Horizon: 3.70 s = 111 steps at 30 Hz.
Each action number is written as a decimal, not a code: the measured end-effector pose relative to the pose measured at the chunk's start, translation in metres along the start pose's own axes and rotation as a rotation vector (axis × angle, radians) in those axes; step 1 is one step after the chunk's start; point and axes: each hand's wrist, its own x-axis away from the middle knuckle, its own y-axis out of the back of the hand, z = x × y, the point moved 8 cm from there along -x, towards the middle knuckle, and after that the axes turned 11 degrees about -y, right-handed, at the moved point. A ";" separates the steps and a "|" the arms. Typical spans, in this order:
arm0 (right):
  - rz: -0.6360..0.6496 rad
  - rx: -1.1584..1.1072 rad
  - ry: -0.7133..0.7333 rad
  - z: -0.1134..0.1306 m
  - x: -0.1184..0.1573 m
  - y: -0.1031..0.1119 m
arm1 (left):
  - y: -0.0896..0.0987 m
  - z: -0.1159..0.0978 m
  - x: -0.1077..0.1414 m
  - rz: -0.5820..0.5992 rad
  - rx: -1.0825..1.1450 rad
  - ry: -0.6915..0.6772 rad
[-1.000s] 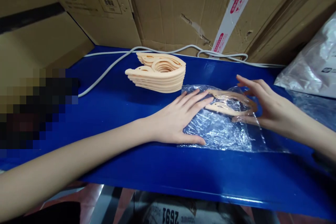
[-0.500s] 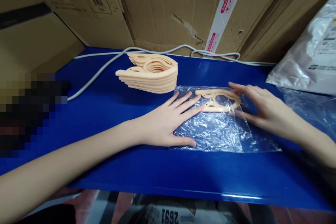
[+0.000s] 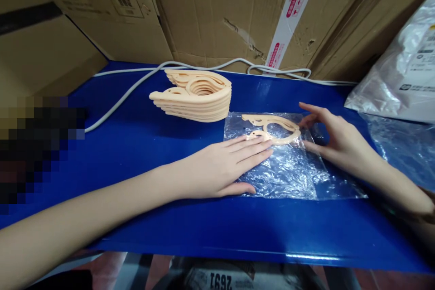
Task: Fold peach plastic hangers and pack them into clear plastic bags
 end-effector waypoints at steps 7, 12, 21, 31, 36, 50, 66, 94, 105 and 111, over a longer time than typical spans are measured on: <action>0.015 -0.009 0.011 0.009 0.004 -0.003 | -0.002 0.001 0.001 0.074 0.037 -0.003; 0.057 -0.093 0.027 0.013 0.006 -0.005 | -0.001 0.002 0.002 0.082 0.059 0.012; 0.055 -0.127 0.047 0.015 0.005 -0.007 | 0.000 -0.003 0.001 0.031 0.076 -0.043; 0.052 -0.006 0.050 0.016 0.009 0.001 | -0.001 -0.012 0.000 0.073 0.135 -0.087; 0.008 -0.016 0.083 0.020 0.010 0.001 | -0.004 -0.013 -0.001 0.114 0.126 -0.081; 0.060 -0.120 0.076 0.020 0.006 -0.012 | -0.005 -0.011 -0.003 0.099 0.170 -0.072; 0.072 0.034 0.109 0.006 0.003 -0.004 | 0.096 0.024 0.043 -0.395 -0.469 0.217; 0.080 -0.107 0.131 0.021 0.014 0.008 | 0.111 0.076 0.069 -0.371 -0.583 0.395; -0.270 0.019 0.287 0.077 0.048 0.040 | 0.061 -0.030 0.011 -0.435 -0.509 -0.197; 0.178 -0.546 0.063 0.088 0.049 0.006 | 0.054 -0.044 0.003 -0.483 -0.489 -0.191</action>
